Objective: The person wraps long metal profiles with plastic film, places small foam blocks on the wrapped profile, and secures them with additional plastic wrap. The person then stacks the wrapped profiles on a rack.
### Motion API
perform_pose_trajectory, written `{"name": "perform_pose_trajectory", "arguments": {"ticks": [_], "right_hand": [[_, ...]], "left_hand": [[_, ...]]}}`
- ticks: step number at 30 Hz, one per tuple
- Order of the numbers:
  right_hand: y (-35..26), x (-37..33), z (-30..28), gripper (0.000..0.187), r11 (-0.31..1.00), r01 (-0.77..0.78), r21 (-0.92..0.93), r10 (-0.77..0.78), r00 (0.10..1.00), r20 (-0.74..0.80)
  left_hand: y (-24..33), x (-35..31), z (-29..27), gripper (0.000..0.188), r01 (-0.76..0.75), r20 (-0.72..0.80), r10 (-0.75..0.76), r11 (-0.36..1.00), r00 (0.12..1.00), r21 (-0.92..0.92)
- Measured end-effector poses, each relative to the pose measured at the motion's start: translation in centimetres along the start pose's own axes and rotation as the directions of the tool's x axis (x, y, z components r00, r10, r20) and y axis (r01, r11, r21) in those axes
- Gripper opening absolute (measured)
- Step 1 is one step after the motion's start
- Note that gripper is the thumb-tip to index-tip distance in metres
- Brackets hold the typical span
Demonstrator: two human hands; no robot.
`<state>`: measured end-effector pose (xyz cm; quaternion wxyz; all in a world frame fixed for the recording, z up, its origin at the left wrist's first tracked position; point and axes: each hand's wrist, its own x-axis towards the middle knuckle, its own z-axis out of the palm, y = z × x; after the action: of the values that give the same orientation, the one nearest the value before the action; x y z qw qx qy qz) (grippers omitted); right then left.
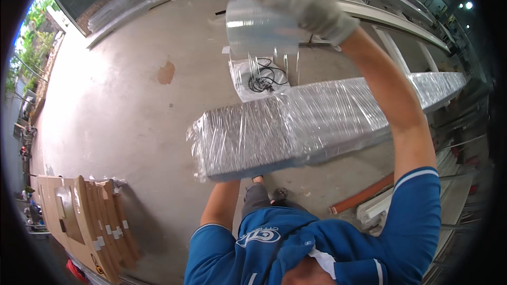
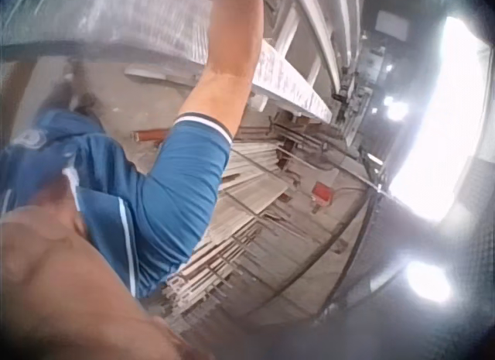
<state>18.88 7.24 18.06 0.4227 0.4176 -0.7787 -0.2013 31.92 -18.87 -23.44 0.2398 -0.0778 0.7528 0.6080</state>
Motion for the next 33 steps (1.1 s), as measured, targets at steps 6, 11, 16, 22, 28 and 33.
{"name": "perform_pose_trajectory", "arguments": {"ticks": [6,11,16,22,28,33], "right_hand": [[-8.0,-5.6,15.9,0.043,0.886,0.222,0.406,-0.373,0.862,0.344],[-11.8,-6.5,16.8,0.037,0.803,0.156,0.575,-0.487,0.728,0.482],[-12.9,-4.6,14.8,0.049,0.76,-0.028,0.649,-0.516,0.581,0.629],[-8.1,-2.2,8.7,0.074,0.817,-0.184,0.546,-0.322,0.639,0.698],[-5.4,-1.8,-8.3,0.081,0.19,0.192,0.963,-0.213,0.965,-0.15],[-6.5,1.4,-13.1,0.077,0.584,0.404,0.704,-0.094,0.895,-0.436]], "left_hand": [[-1.1,5.4,3.2,0.049,-0.035,-0.056,0.031,0.997,0.998,-0.074],[-0.4,4.4,4.8,0.05,-0.049,-0.102,0.033,0.987,0.994,-0.153],[-1.0,1.0,6.1,0.05,-0.091,-0.182,0.042,0.959,0.982,-0.268],[1.5,-14.5,5.3,0.051,-0.137,-0.227,0.027,0.866,0.973,-0.481],[11.2,-37.0,-0.2,0.079,-0.469,-0.502,0.262,0.813,0.824,-0.346],[23.0,-30.9,-2.6,0.074,-0.775,-0.544,0.779,0.54,0.312,0.328]]}}
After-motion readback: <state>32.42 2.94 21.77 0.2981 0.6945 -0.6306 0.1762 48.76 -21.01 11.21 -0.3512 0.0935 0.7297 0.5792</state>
